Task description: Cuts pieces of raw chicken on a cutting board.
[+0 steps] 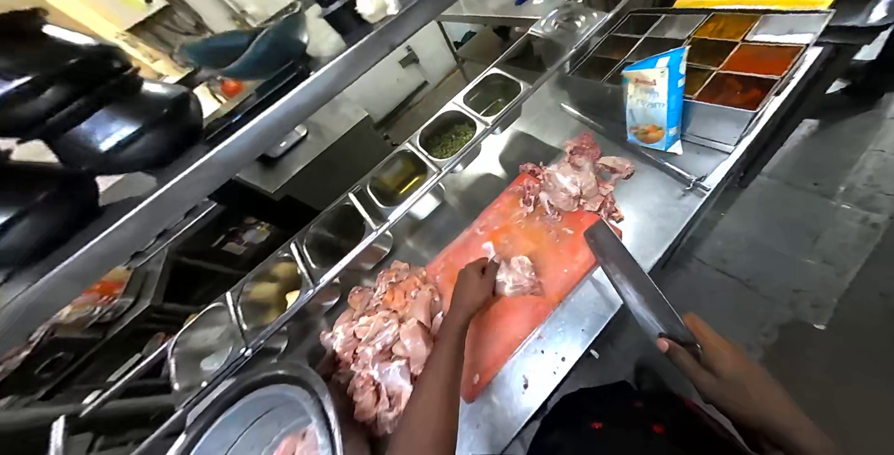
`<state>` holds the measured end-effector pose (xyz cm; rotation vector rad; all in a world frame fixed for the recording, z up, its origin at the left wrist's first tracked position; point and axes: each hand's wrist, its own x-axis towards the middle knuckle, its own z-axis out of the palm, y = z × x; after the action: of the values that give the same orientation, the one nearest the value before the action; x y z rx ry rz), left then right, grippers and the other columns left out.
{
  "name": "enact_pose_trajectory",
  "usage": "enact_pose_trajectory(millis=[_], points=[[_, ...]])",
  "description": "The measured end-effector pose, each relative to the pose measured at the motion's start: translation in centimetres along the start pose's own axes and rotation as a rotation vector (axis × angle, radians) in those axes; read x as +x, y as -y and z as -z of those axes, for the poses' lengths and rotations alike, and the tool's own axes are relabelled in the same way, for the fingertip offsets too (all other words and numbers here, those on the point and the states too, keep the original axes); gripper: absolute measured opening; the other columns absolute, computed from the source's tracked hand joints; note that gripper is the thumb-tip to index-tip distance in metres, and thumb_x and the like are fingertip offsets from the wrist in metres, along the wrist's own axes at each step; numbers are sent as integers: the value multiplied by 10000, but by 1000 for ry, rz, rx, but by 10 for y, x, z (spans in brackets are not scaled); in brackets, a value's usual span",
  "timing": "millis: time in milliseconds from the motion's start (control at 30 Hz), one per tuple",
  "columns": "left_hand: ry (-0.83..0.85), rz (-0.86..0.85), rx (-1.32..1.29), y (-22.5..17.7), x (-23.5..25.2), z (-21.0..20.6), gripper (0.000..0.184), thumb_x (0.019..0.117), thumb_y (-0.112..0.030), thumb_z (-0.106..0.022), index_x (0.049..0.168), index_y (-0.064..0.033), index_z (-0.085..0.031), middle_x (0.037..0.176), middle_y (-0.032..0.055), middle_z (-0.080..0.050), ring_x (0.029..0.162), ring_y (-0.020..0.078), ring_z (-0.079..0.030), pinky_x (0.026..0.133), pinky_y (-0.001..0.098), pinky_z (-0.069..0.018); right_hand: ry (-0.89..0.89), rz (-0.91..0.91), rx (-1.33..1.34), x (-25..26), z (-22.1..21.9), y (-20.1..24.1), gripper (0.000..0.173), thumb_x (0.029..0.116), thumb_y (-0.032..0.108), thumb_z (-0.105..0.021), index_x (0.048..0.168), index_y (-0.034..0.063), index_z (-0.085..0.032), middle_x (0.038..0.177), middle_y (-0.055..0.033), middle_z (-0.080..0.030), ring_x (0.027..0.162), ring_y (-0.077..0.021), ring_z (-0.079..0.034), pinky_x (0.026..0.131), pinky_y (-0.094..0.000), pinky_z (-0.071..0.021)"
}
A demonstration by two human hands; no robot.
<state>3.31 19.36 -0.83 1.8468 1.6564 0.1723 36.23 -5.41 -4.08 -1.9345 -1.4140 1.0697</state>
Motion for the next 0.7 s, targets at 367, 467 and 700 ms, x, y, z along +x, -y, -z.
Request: enact_pose_trajectory(millis=[367, 467, 700], points=[[-141, 337, -86, 11, -15, -26, 686, 901, -577, -690, 1371, -90, -576, 1129, 183, -718, 1062, 394, -688, 891, 663, -535, 290, 32, -267, 20, -34, 98, 340, 1079, 332, -457, 1327, 106, -515, 871, -146, -657, 812, -338, -684, 751, -542, -557], [-107, 371, -98, 6, -4, -26, 548, 876, -452, -720, 1261, -68, -648, 1106, 208, -714, 1045, 412, -688, 868, 666, -535, 325, 53, -440, 20, -44, 118, 348, 1084, 300, -420, 1360, 100, -489, 916, -181, -678, 892, -397, -702, 787, -571, -556], [-188, 315, -306, 41, -32, -27, 340, 1015, -337, -552, 1064, -32, -695, 1030, 201, -697, 1004, 362, -668, 866, 609, -524, 318, -29, -663, 25, -40, 129, 335, 1074, 284, -436, 1364, 121, -473, 972, -190, -692, 952, -417, -706, 800, -580, -557]])
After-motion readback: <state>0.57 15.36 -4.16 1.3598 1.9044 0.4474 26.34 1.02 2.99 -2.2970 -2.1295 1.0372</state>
